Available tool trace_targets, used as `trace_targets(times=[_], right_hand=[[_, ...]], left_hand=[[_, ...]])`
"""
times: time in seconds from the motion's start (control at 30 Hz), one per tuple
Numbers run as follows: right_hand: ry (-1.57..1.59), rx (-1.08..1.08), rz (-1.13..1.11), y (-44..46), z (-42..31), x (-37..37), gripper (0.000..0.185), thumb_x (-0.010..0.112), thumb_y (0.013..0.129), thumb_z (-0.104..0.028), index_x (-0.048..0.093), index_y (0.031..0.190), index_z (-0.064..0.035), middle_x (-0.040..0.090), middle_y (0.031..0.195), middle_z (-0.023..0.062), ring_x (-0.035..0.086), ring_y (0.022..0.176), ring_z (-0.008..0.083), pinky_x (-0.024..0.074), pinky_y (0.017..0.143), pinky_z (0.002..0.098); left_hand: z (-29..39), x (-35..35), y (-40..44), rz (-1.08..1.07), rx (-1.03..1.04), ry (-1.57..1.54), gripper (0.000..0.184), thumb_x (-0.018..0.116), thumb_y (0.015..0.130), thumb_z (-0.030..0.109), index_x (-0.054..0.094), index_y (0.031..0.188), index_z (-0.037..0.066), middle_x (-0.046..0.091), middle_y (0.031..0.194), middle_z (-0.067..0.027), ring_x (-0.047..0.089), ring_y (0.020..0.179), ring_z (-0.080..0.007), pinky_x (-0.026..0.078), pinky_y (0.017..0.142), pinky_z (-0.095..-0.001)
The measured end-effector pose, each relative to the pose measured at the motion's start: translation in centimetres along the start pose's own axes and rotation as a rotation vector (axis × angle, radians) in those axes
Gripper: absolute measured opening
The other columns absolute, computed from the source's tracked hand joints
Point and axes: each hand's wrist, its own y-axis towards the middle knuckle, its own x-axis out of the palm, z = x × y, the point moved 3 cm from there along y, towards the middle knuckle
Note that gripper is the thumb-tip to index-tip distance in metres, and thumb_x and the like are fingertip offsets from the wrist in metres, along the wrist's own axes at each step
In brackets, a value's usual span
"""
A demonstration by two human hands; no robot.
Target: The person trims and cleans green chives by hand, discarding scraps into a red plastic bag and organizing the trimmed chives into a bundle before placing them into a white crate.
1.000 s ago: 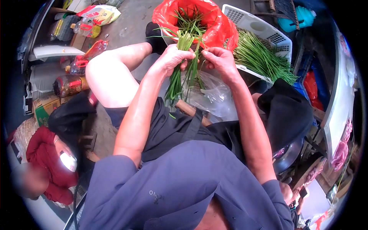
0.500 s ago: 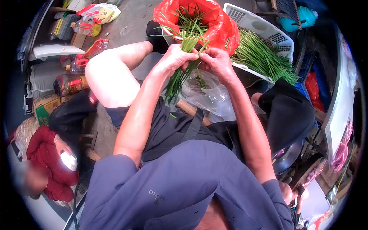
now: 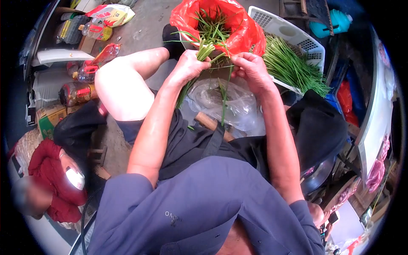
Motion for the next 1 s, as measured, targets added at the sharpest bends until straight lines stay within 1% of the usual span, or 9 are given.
trace_targets(times=[0.2, 0.27, 0.33, 0.43, 0.6, 0.67, 0.8, 0.9, 1.0], right_hand=[[0.153, -0.133, 0.173, 1.3, -2.9, -2.1, 0.009, 0.063, 0.087, -0.012, 0.060, 0.087, -0.0035, 0.053, 0.069, -0.0013, 0.044, 0.051, 0.0064, 0.0523, 0.063, 0.0286], [0.210, -0.243, 0.183, 3.0, -4.5, -3.1, 0.011, 0.063, 0.087, -0.012, 0.057, 0.086, -0.0034, 0.055, 0.069, 0.0012, 0.050, 0.051, 0.0096, 0.0540, 0.059, 0.0283], [0.343, -0.282, 0.133, 5.0, -6.2, -4.0, 0.009, 0.059, 0.090, -0.010, 0.055, 0.085, -0.0031, 0.055, 0.069, 0.0023, 0.051, 0.054, 0.0112, 0.0540, 0.062, 0.0311], [0.523, -0.293, 0.205, 8.8, -8.1, -4.8, 0.011, 0.056, 0.091, -0.009, 0.055, 0.087, 0.0013, 0.056, 0.072, 0.0064, 0.055, 0.057, 0.0153, 0.0544, 0.063, 0.0340], [0.347, -0.240, 0.265, 11.0, -7.6, -2.1, 0.021, 0.060, 0.090, -0.013, 0.057, 0.099, 0.0052, 0.062, 0.083, 0.0104, 0.060, 0.064, 0.0175, 0.0543, 0.060, 0.0318], [-0.011, -0.228, 0.371, 9.1, -6.5, -1.0, 0.024, 0.061, 0.089, -0.016, 0.057, 0.100, 0.0054, 0.063, 0.086, 0.0105, 0.060, 0.065, 0.0162, 0.0539, 0.060, 0.0298], [-0.057, -0.188, 0.303, 6.5, -2.3, 0.3, 0.029, 0.064, 0.088, -0.027, 0.063, 0.093, 0.0013, 0.065, 0.081, 0.0085, 0.058, 0.061, 0.0107, 0.0456, 0.055, 0.0242], [-0.068, -0.137, 0.202, 4.8, 0.1, 2.2, 0.035, 0.068, 0.085, -0.034, 0.064, 0.093, 0.0005, 0.066, 0.081, 0.0061, 0.055, 0.057, 0.0093, 0.0441, 0.054, 0.0237], [0.032, -0.118, 0.147, 3.8, 0.7, 3.8, 0.028, 0.068, 0.086, -0.026, 0.065, 0.096, 0.0006, 0.064, 0.078, 0.0033, 0.054, 0.056, 0.0075, 0.0451, 0.054, 0.0223]], left_hand=[[-0.7, -1.2, 0.2, 0.038, -0.089, -0.139, 0.010, 0.064, 0.076, 0.008, 0.064, 0.084, 0.002, 0.061, 0.069, -0.0028, 0.049, 0.048, -0.0085, 0.037, 0.043, -0.0236], [-0.5, -1.7, 0.0, 0.046, -0.110, -0.189, 0.012, 0.064, 0.077, 0.008, 0.063, 0.087, 0.001, 0.063, 0.070, -0.0044, 0.049, 0.047, -0.0084, 0.037, 0.043, -0.0232], [-0.2, -2.0, -0.1, 0.030, -0.125, -0.333, 0.015, 0.062, 0.080, 0.007, 0.060, 0.094, 0.000, 0.065, 0.073, -0.0080, 0.048, 0.047, -0.0077, 0.037, 0.042, -0.0226], [-0.1, -2.2, -0.1, -0.010, -0.163, -0.489, 0.019, 0.061, 0.083, 0.006, 0.057, 0.101, 0.001, 0.065, 0.075, -0.0088, 0.046, 0.046, -0.0071, 0.037, 0.043, -0.0226], [0.2, -2.3, 0.0, -0.026, -0.157, -0.678, 0.019, 0.059, 0.083, 0.003, 0.054, 0.101, 0.001, 0.064, 0.073, -0.0112, 0.045, 0.044, -0.0080, 0.037, 0.042, -0.0220], [0.2, -2.0, 0.0, -0.043, -0.169, -0.744, 0.017, 0.059, 0.083, 0.003, 0.054, 0.098, 0.001, 0.064, 0.073, -0.0117, 0.046, 0.044, -0.0081, 0.038, 0.042, -0.0229], [0.4, -1.7, 0.0, -0.055, -0.168, -0.692, 0.022, 0.061, 0.084, 0.007, 0.053, 0.103, 0.003, 0.065, 0.077, -0.0086, 0.044, 0.046, -0.0070, 0.038, 0.046, -0.0230], [0.3, -1.2, 0.0, -0.068, -0.177, -0.699, 0.020, 0.062, 0.083, 0.008, 0.054, 0.102, 0.004, 0.065, 0.077, -0.0086, 0.045, 0.046, -0.0070, 0.038, 0.046, -0.0227], [0.3, -0.7, 0.0, -0.078, -0.177, -0.684, 0.018, 0.063, 0.083, 0.008, 0.056, 0.099, 0.004, 0.065, 0.076, -0.0079, 0.045, 0.046, -0.0070, 0.038, 0.046, -0.0225]])
